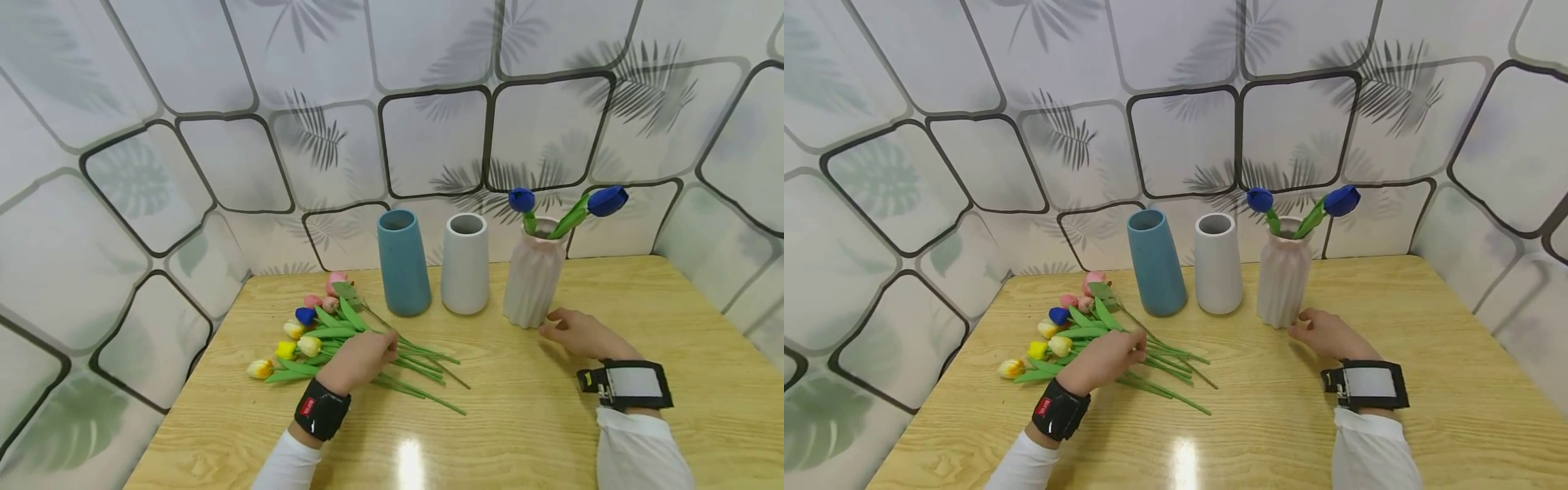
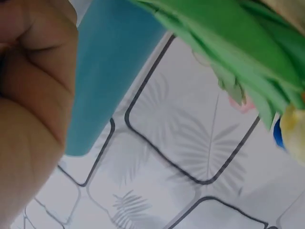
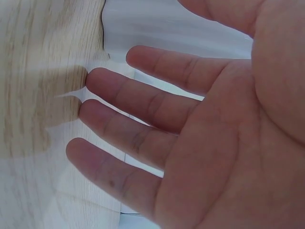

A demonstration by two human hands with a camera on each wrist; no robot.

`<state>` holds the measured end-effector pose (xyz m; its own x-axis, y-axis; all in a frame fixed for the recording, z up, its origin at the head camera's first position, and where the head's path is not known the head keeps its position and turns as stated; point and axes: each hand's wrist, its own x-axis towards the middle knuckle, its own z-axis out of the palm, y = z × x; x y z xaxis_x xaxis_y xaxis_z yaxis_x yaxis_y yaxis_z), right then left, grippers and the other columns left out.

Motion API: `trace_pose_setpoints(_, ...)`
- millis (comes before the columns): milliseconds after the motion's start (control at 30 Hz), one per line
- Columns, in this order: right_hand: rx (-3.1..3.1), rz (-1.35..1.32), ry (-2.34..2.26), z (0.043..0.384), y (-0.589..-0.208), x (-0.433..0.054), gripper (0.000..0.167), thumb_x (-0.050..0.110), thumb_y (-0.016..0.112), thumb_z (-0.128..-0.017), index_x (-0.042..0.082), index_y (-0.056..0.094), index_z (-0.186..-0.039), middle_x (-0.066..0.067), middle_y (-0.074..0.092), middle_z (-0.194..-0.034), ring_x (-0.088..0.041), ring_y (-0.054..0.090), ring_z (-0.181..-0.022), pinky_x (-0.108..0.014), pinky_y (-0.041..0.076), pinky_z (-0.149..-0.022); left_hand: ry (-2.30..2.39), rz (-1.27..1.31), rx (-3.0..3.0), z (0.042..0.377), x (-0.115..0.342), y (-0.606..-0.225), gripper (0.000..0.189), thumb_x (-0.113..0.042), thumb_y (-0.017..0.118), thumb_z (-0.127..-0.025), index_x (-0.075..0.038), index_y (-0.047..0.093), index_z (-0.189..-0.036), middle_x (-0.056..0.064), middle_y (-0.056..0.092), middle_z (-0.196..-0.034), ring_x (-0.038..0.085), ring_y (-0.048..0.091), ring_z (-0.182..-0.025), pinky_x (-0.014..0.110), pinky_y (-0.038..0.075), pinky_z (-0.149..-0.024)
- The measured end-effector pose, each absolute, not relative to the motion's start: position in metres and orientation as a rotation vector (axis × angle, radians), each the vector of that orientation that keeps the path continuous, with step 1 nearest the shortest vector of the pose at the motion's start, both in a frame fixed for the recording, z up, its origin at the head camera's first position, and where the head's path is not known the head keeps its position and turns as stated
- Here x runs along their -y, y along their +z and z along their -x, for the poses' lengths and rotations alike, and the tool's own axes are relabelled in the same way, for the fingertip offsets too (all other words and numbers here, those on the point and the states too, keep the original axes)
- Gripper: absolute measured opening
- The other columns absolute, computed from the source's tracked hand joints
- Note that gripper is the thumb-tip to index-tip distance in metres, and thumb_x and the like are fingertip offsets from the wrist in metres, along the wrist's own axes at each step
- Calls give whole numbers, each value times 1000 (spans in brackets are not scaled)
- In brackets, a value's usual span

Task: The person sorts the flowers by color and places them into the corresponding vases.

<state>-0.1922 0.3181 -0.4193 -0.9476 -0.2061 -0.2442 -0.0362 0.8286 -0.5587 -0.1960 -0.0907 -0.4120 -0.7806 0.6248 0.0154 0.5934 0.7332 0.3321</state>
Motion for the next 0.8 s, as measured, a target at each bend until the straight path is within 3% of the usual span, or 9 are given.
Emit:
trace_pose_setpoints(133,-2722,193,-815,193,-419,-317,63,37,52,-103,-18,44,-134,-40,55,-124,-51,57,-111,-56,52,-84,781,-857,-2755,192,91,-407,8,-11,52,-104,-8,52,-97,1,53,-64,10,49,-50,22,38,-47)
trace_pose_setpoints(267,-2727,199,-823,193,-420,-317,63,36,52,-103,-18,45,-134,-40,54,-125,-52,57,-112,-56,52,-85,1232,-596,-2543,191,86,-408,16,-14,47,-106,-1,53,-112,19,64,-73,26,66,-56,31,52,-47)
trace_pose_setpoints(400,-2720,181,-832,190,-419,-318,63,37,51,-103,-18,45,-133,-40,55,-124,-51,57,-111,-55,52,-84,1668,-384,-2226,190,77,-415,39,-17,46,-106,5,41,-138,34,59,-115,41,68,-96,43,60,-76)
trace_pose_setpoints(467,-2719,171,-832,189,-417,-319,62,37,51,-103,-18,45,-133,-39,56,-124,-50,58,-110,-55,52,-83,1913,-271,-1981,187,70,-417,49,-16,43,-107,6,26,-148,34,43,-139,45,57,-119,45,54,-94)
trace_pose_setpoints(533,-2722,174,-831,188,-415,-319,62,37,51,-103,-18,46,-132,-40,55,-123,-50,58,-109,-55,52,-83,2128,-154,-1749,183,61,-419,53,-15,40,-108,4,16,-152,32,30,-148,44,48,-130,44,47,-105)
trace_pose_setpoints(633,-2726,181,-820,188,-413,-319,62,37,50,-104,-18,46,-132,-40,55,-123,-51,58,-109,-56,52,-83,2383,21,-1489,175,47,-422,51,-14,35,-109,0,12,-152,26,27,-147,32,51,-125,35,43,-107)
trace_pose_setpoints(800,-2728,210,-774,190,-415,-316,56,36,51,-103,-15,54,-126,-33,62,-117,-42,63,-101,-52,54,-80,2629,236,-1298,170,31,-430,28,-15,37,-109,-6,27,-134,14,41,-121,14,54,-97,21,48,-85)
